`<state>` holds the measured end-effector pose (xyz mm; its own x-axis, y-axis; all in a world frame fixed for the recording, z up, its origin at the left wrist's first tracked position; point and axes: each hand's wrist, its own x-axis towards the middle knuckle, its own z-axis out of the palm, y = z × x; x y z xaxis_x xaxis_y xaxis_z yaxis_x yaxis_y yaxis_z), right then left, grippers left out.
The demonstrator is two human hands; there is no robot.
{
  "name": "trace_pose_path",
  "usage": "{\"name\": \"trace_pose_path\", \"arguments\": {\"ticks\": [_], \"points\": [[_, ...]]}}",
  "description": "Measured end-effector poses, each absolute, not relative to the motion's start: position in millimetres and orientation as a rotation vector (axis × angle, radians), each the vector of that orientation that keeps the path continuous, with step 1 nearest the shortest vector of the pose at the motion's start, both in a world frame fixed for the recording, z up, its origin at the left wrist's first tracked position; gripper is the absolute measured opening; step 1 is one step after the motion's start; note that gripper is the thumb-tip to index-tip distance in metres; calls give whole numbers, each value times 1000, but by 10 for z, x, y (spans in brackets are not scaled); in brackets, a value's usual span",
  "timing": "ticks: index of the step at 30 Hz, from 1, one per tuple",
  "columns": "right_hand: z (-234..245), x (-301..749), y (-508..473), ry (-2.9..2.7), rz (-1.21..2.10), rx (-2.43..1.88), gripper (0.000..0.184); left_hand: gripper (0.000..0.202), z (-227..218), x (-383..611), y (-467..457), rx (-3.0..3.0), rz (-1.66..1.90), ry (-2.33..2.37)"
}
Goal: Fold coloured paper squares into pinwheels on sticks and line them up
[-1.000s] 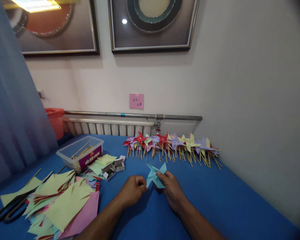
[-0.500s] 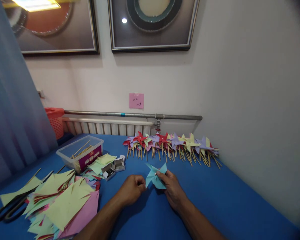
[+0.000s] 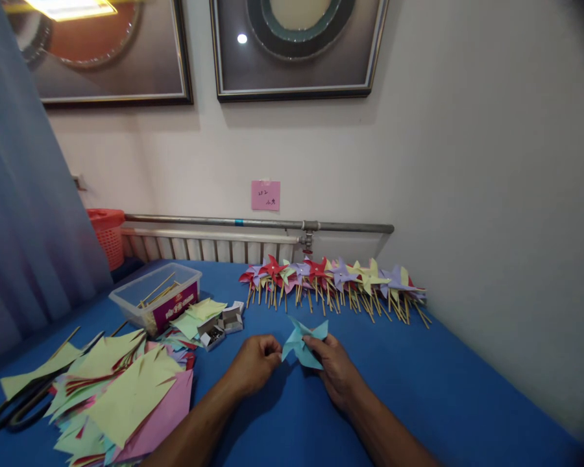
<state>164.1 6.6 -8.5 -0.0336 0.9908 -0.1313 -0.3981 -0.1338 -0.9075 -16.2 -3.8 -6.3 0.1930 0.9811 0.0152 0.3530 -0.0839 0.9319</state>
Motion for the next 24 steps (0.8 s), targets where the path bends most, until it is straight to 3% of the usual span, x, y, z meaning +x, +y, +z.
{"name": "trace_pose_path", "arguments": {"ticks": [24], "points": [[-180,1569,82,-780,1352,-989,26,16,5,-42,-142,1809,920,1544]]}}
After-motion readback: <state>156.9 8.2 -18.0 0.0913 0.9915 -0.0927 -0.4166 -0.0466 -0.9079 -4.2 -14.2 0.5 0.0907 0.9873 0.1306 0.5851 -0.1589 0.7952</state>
